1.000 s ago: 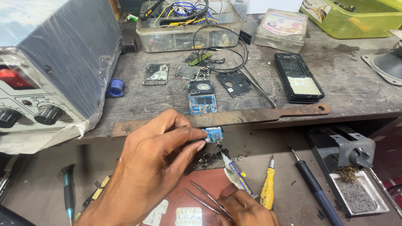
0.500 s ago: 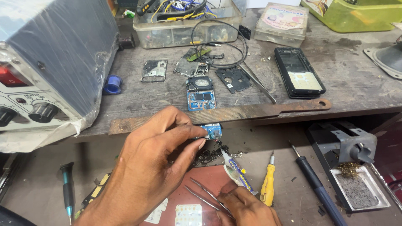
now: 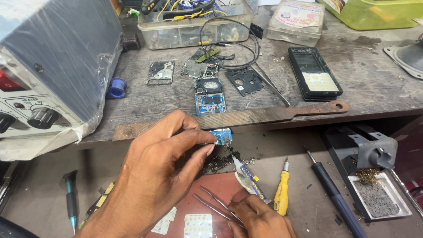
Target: The person uses a soldering iron to apply solder to a small blue circuit board. They then use a hot air rework station to heat the board while holding it with tweezers. Finally, they turn off the rework station and inspect the board.
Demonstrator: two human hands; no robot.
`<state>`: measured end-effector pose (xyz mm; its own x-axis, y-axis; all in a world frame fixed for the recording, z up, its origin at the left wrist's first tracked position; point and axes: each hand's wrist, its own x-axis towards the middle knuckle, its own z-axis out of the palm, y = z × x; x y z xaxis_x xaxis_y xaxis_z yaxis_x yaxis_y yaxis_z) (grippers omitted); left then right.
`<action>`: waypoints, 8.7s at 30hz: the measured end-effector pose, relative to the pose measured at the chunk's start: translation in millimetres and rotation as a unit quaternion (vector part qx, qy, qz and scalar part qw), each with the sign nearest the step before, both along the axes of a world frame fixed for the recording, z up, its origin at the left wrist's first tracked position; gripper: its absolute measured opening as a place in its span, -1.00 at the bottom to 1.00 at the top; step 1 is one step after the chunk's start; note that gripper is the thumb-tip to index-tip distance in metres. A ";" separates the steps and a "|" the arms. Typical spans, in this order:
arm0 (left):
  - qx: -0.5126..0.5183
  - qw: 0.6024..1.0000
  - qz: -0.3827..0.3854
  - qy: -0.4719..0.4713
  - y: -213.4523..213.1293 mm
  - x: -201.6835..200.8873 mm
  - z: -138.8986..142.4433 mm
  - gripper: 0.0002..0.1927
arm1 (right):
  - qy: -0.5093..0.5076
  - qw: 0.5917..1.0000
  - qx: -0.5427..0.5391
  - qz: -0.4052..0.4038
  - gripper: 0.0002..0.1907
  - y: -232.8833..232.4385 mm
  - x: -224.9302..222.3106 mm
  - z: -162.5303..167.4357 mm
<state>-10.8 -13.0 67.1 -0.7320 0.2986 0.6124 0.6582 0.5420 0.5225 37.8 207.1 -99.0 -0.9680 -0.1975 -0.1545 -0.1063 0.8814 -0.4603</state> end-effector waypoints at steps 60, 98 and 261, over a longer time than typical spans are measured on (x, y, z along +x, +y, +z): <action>-0.004 1.000 0.004 -0.009 1.1 0.4 0.5 -0.79 | -0.034 0.999 0.011 -0.020 -0.49 -4.6 -1.8 10.2; 0.019 0.999 -0.015 0.030 -4.6 9.3 -1.6 -0.72 | 0.231 0.963 -0.127 0.063 -0.75 22.7 7.1 37.8; 0.126 0.991 -0.033 0.026 -1.0 0.0 -29.6 -0.71 | 0.287 0.941 -0.157 0.086 -0.80 -5.9 -61.9 159.1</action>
<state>-10.8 -14.0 37.5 -0.6813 0.1769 0.7103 0.7175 0.3533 0.6003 -24.1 201.1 60.0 -0.8239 -0.3074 0.4762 -0.5454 0.6586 -0.5185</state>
